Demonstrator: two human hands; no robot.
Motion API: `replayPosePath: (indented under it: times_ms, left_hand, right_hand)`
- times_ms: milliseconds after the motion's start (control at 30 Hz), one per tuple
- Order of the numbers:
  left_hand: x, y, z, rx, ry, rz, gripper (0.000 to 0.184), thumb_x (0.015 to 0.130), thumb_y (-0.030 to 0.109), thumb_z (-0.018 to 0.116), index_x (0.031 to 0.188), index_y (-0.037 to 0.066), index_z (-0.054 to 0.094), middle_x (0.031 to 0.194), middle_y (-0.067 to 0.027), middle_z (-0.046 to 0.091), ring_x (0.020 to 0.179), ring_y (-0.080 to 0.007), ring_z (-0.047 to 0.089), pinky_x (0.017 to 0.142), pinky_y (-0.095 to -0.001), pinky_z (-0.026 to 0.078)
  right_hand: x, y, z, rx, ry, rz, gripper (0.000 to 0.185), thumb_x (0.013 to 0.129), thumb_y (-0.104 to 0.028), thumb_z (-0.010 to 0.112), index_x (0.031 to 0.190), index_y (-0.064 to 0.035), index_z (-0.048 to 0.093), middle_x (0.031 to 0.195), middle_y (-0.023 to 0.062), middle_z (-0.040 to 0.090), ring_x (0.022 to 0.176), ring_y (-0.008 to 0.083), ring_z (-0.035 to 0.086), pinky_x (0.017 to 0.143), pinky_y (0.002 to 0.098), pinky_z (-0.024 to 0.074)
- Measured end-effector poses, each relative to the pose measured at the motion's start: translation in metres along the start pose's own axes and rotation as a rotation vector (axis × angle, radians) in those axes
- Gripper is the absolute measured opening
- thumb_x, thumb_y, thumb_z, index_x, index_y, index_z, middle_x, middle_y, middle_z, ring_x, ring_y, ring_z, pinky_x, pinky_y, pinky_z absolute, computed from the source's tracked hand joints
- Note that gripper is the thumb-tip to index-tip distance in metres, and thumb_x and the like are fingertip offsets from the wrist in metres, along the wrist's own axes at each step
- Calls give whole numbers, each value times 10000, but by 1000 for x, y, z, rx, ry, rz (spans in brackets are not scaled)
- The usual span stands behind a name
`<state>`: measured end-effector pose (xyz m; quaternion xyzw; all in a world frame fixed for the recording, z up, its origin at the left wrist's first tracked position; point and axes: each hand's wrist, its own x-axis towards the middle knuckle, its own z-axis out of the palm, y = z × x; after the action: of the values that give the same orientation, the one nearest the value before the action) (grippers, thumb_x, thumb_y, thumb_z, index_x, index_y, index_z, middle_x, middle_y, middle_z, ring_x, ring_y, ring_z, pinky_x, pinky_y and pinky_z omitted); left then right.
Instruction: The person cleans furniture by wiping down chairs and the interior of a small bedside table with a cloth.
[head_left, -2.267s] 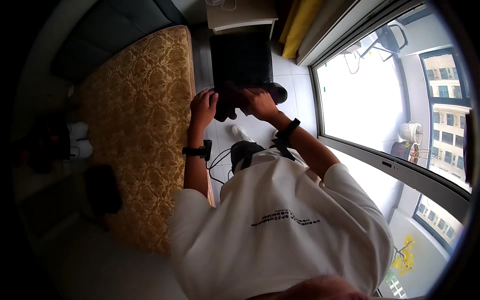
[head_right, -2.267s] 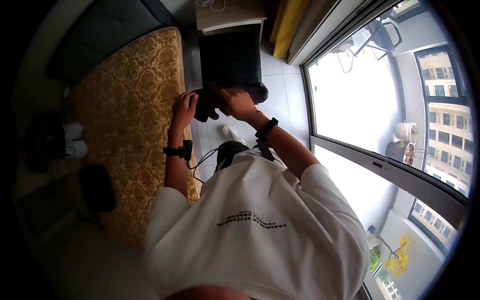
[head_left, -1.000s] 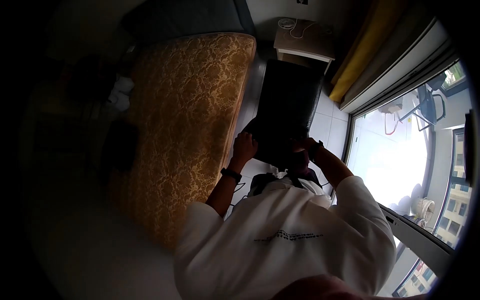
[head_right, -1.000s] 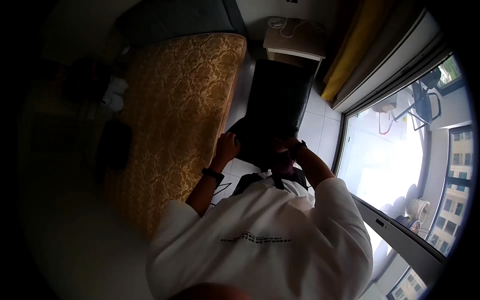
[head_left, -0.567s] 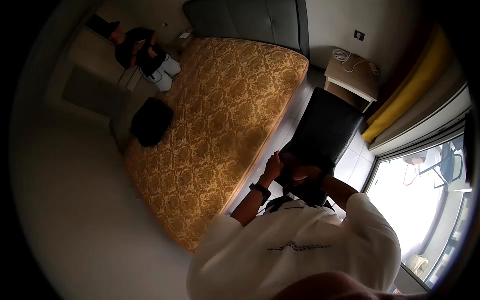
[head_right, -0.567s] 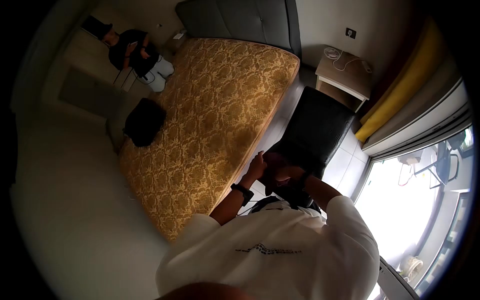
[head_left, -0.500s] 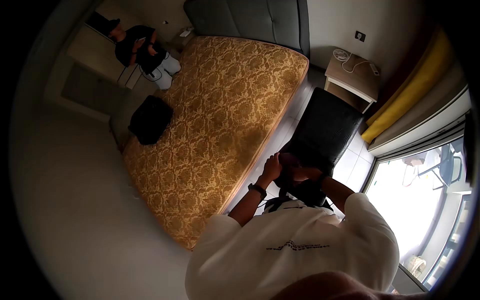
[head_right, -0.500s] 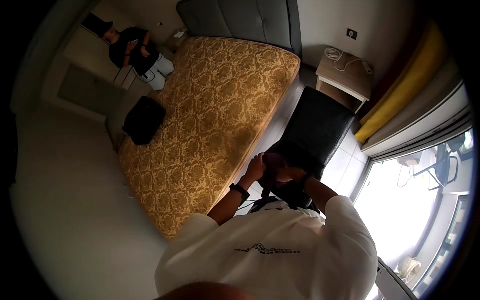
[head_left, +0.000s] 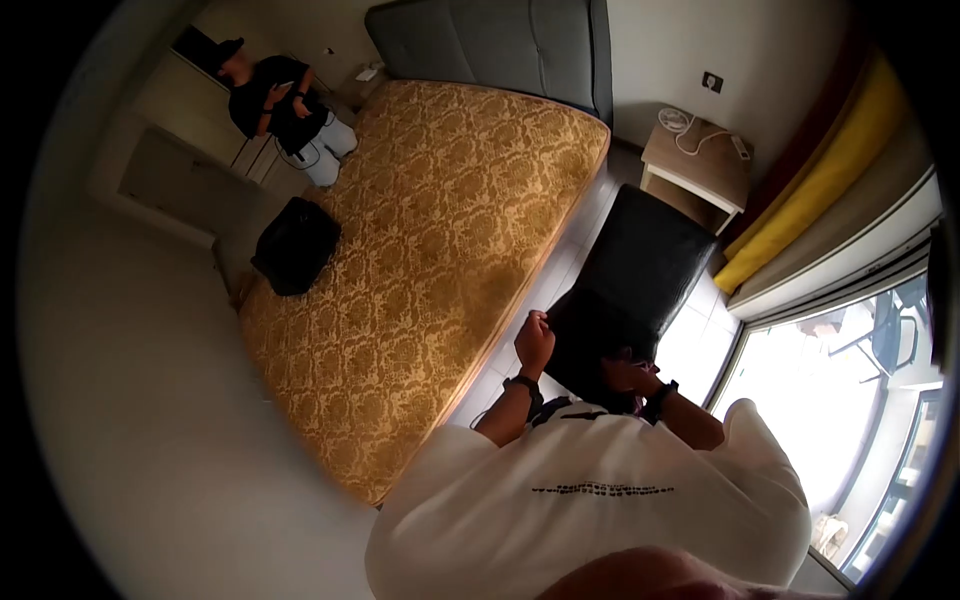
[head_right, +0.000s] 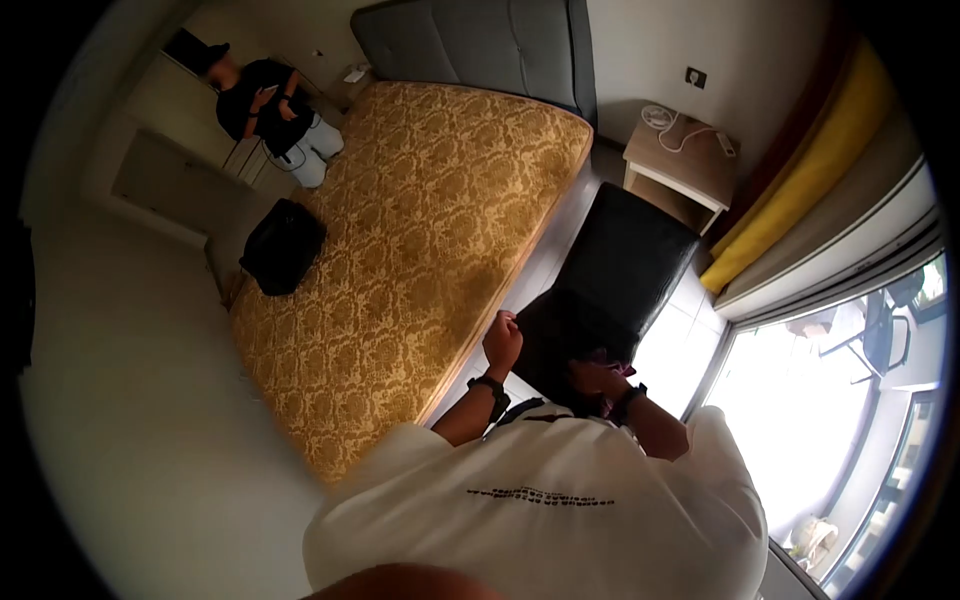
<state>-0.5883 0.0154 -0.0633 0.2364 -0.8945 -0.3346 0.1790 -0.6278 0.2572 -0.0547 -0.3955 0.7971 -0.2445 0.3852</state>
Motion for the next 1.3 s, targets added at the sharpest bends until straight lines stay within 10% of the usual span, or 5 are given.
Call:
replayPosePath:
  times_ms: [367, 633, 1100, 1167, 1300]
  left_hand:
    - [-8, 0, -5, 402, -134, 111, 178, 745, 6, 636, 879, 114, 593, 830, -55, 627, 874, -308, 601, 710, -454, 499]
    - [-1, 0, 1, 598, -224, 32, 158, 873, 123, 611, 1030, 125, 591, 1000, -106, 611, 950, -349, 611, 738, -461, 557]
    - [11, 1, -1, 689, -577, -96, 698, 821, 555, 669, 1265, 41, 511, 1028, -230, 667, 924, -389, 680, 772, -488, 553]
    - [7, 3, -1, 676, -588, -112, 684, 819, 551, 674, 1248, 38, 529, 1028, -228, 667, 925, -386, 681, 767, -483, 556]
    - [13, 8, 1, 676, -484, -57, 593, 824, 520, 671, 1157, 39, 575, 984, -217, 674, 858, -381, 689, 723, -482, 562]
  right_hand:
    - [76, 157, 109, 32, 61, 194, 578, 918, -554, 562, 1275, -99, 562, 1170, 250, 654, 1079, 393, 646, 922, 450, 503]
    - [-7, 14, -10, 54, -294, 89, 410, 864, -400, 595, 987, -31, 724, 977, 207, 712, 939, 391, 672, 822, 478, 523]
    - [53, 108, 67, -430, 411, -87, 403, 870, -368, 633, 1140, -73, 686, 1210, 249, 624, 1099, 396, 622, 941, 483, 507]
    - [23, 105, 33, -90, -80, 550, 455, 859, -410, 634, 1178, -89, 681, 1218, 224, 647, 1140, 377, 623, 967, 488, 496]
    - [20, 88, 18, 132, -166, 427, 526, 880, -436, 594, 1211, -31, 645, 1173, 215, 671, 1151, 391, 613, 957, 489, 501]
